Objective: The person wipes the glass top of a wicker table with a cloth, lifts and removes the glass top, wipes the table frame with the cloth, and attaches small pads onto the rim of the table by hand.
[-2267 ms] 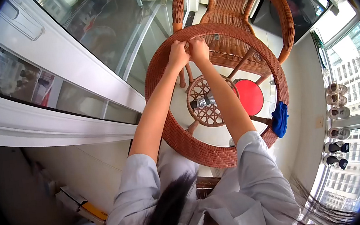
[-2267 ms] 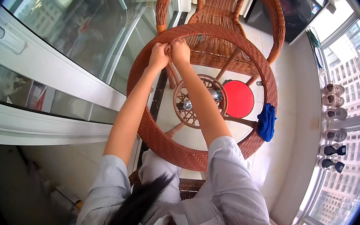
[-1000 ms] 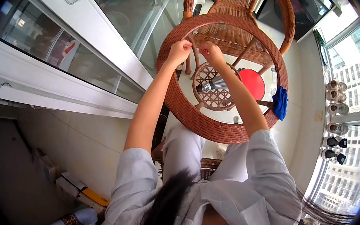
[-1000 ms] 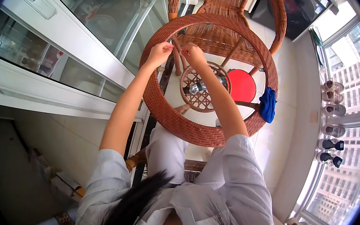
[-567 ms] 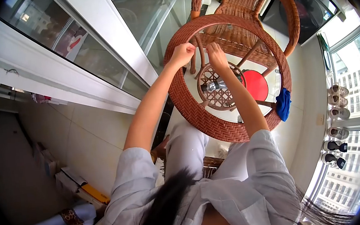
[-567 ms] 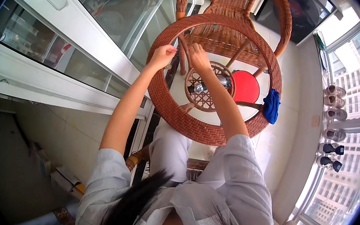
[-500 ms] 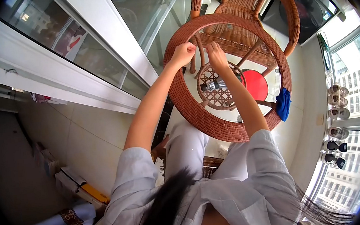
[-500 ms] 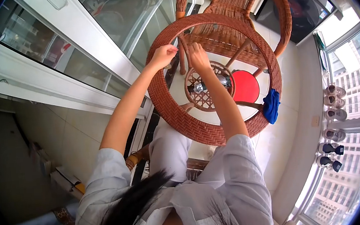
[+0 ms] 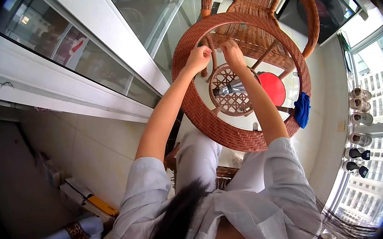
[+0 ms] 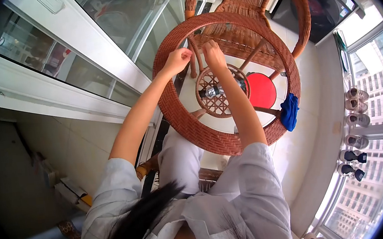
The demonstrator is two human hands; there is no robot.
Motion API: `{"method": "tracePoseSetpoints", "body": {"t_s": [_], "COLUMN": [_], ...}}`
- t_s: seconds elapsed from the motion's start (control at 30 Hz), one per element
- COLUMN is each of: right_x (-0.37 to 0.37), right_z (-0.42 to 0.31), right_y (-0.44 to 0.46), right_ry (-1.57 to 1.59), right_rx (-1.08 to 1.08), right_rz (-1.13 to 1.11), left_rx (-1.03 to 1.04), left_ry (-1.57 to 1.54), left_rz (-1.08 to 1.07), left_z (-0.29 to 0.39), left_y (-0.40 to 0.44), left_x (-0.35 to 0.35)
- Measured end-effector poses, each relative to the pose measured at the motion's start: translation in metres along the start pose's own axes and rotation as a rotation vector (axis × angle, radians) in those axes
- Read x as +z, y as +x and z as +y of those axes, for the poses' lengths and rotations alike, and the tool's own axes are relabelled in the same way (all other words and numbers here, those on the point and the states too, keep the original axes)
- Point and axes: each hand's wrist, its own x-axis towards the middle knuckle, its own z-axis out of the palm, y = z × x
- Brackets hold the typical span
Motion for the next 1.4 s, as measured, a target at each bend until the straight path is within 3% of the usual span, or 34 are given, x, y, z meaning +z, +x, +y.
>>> {"method": "tracePoseSetpoints", "body": {"t_s": [0.1,0.27,0.37,0.4,0.47,0.63,0.7,0.77,0.83,0.87,0.9,0.97,1.03,1.1,1.23,1.3,1.37,1.4], "right_x": [-0.021,-0.007,0.002,0.002,-0.008,-0.011,-0.009,0.001,0.001,-0.005,-0.011,-0.021,-0.021,-0.014,-0.001,0.012,0.02,0.02], "right_z": [-0.009,-0.003,-0.008,-0.008,-0.016,-0.02,-0.021,-0.003,0.002,-0.001,-0.004,-0.016,-0.028,-0.046,-0.062,-0.073,-0.087,-0.088], "right_y": [0.007,0.018,0.023,0.025,0.028,0.02,0.016,0.013,0.017,0.017,0.013,0.006,0.003,0.002,0.003,0.005,0.007,0.009], "right_ry": [-0.202,-0.492,-0.571,-0.571,-0.547,-0.452,-0.268,-0.173,0.374,0.761,0.76,1.316,1.329,1.489,1.393,1.357,1.091,1.159], "right_rx": [0.096,-0.092,-0.084,-0.082,-0.068,-0.019,0.321,0.398,0.608,0.661,0.662,0.812,0.798,0.833,0.801,0.834,0.771,0.779], "right_rz": [-0.101,-0.276,-0.382,-0.384,-0.594,-0.556,-0.424,-0.345,-0.063,-0.053,-0.055,-0.256,-0.33,-0.248,-0.34,-0.295,-0.096,-0.098], "left_rx": [0.003,-0.015,-0.041,-0.049,-0.041,-0.043,-0.032,-0.008,-0.008,-0.008,-0.01,0.049,-0.033,0.014,-0.147,-0.189,-0.232,-0.253], "left_ry": [0.046,0.054,0.065,0.058,0.027,0.066,0.07,0.08,0.08,0.078,0.077,-0.297,-0.397,-0.279,-0.467,-0.487,-0.468,-0.478], "left_rz": [0.025,0.058,0.057,0.059,0.062,0.094,0.094,0.082,0.094,0.106,0.106,0.144,0.096,0.018,0.019,0.031,0.025,0.096], "left_z": [0.001,0.002,0.004,0.003,0.001,0.0,0.002,-0.001,0.001,0.004,0.007,0.022,0.037,0.04,0.032,0.029,0.018,0.013], "left_y": [0.004,0.007,0.008,0.008,0.007,0.008,0.006,0.007,0.006,0.006,0.006,0.004,-0.002,-0.008,-0.018,-0.023,-0.027,-0.028], "left_x": [0.005,0.011,0.011,0.011,0.011,0.016,0.015,0.016,0.014,0.014,0.014,0.009,0.001,-0.008,-0.029,-0.041,-0.051,-0.053]}}
